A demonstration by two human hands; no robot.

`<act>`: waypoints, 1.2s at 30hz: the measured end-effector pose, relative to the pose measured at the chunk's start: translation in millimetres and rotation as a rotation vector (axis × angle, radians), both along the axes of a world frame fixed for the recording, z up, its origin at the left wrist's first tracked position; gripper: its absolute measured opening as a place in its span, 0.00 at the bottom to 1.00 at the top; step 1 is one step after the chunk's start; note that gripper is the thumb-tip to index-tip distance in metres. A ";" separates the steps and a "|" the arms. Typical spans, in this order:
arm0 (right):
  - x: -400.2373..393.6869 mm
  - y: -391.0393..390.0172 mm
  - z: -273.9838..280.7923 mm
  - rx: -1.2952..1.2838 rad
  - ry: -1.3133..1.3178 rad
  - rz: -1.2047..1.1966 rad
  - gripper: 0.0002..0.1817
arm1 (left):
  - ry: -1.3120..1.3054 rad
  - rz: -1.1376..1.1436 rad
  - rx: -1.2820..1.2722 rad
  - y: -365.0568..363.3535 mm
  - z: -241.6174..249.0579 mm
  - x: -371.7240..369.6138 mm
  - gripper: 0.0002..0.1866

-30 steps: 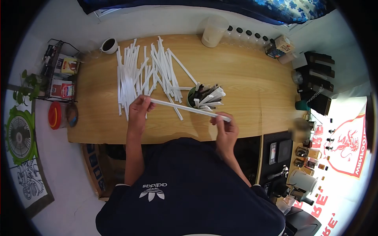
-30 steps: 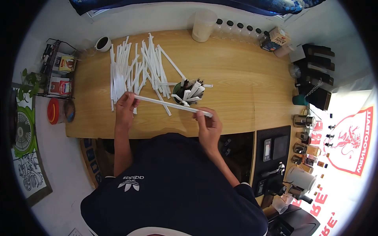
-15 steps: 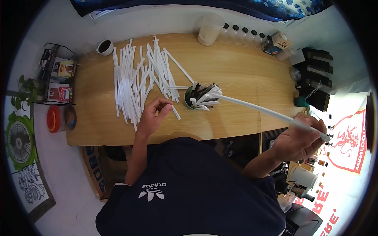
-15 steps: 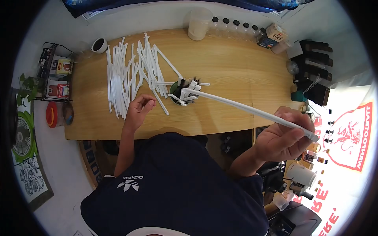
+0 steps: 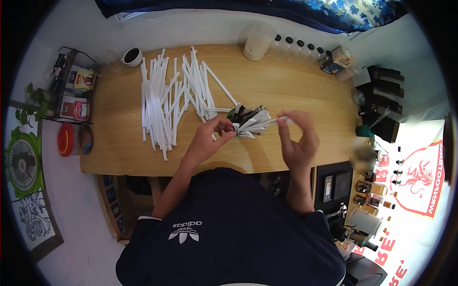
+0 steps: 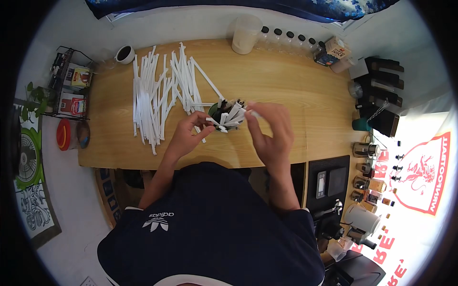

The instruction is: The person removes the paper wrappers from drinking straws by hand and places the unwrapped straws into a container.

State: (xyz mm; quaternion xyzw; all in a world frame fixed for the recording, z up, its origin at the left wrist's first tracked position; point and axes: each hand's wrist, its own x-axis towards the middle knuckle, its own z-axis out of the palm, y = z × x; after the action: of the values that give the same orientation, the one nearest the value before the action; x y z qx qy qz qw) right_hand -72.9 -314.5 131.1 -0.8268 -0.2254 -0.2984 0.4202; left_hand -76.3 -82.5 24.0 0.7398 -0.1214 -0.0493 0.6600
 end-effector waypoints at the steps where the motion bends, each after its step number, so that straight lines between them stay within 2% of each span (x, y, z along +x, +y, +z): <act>1: 0.9 2.0 -4.3 0.001 -0.002 0.002 0.16 | 0.000 -0.013 0.005 -2.6 -1.0 0.7 0.11; 5: 3.1 8.5 -16.5 -0.105 0.036 0.055 0.17 | 0.017 0.029 -0.056 -14.2 -1.8 0.3 0.10; 9: 0.4 10.7 -25.5 -0.196 0.118 0.009 0.17 | 0.003 0.039 -0.077 -19.9 -4.9 1.2 0.09; 12: 1.8 8.6 -36.7 0.093 0.190 0.067 0.22 | -0.009 0.031 -0.064 -21.7 -4.4 3.3 0.09; 13: 1.8 12.0 -36.3 0.093 0.188 0.064 0.22 | -0.014 0.027 -0.059 -22.7 -3.9 3.8 0.08; 16: 2.7 35.3 -36.6 0.541 0.312 0.131 0.27 | -0.023 0.032 -0.045 -26.6 -2.2 6.2 0.09; 21: 4.1 36.6 -76.8 0.398 0.355 0.160 0.23 | -0.011 0.046 -0.001 -31.2 2.9 5.2 0.08; 24: 11.6 35.3 -89.8 0.276 0.243 0.100 0.18 | -0.086 0.084 -0.007 -28.7 2.6 3.2 0.07; 28: 8.9 36.2 -96.9 0.293 0.322 0.092 0.13 | -0.100 0.165 0.023 -12.6 -4.1 0.0 0.07; 33: 17.0 36.4 -100.2 0.274 0.232 0.125 0.17 | -0.091 0.345 0.190 28.0 -25.2 -3.3 0.06; 34: 17.7 37.2 -99.6 0.296 0.227 0.137 0.20 | -0.088 0.346 0.192 37.8 -30.8 -4.1 0.06; 36: 16.1 38.4 -98.9 0.340 0.221 0.158 0.26 | -0.083 0.442 0.377 58.7 -43.2 -6.6 0.06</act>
State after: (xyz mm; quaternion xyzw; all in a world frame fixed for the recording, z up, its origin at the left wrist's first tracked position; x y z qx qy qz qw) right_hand -56.8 -276.1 32.1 -0.7516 -0.1884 -0.2057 0.5977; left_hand -82.9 -23.8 -19.2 0.8593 0.0269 0.1044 0.4999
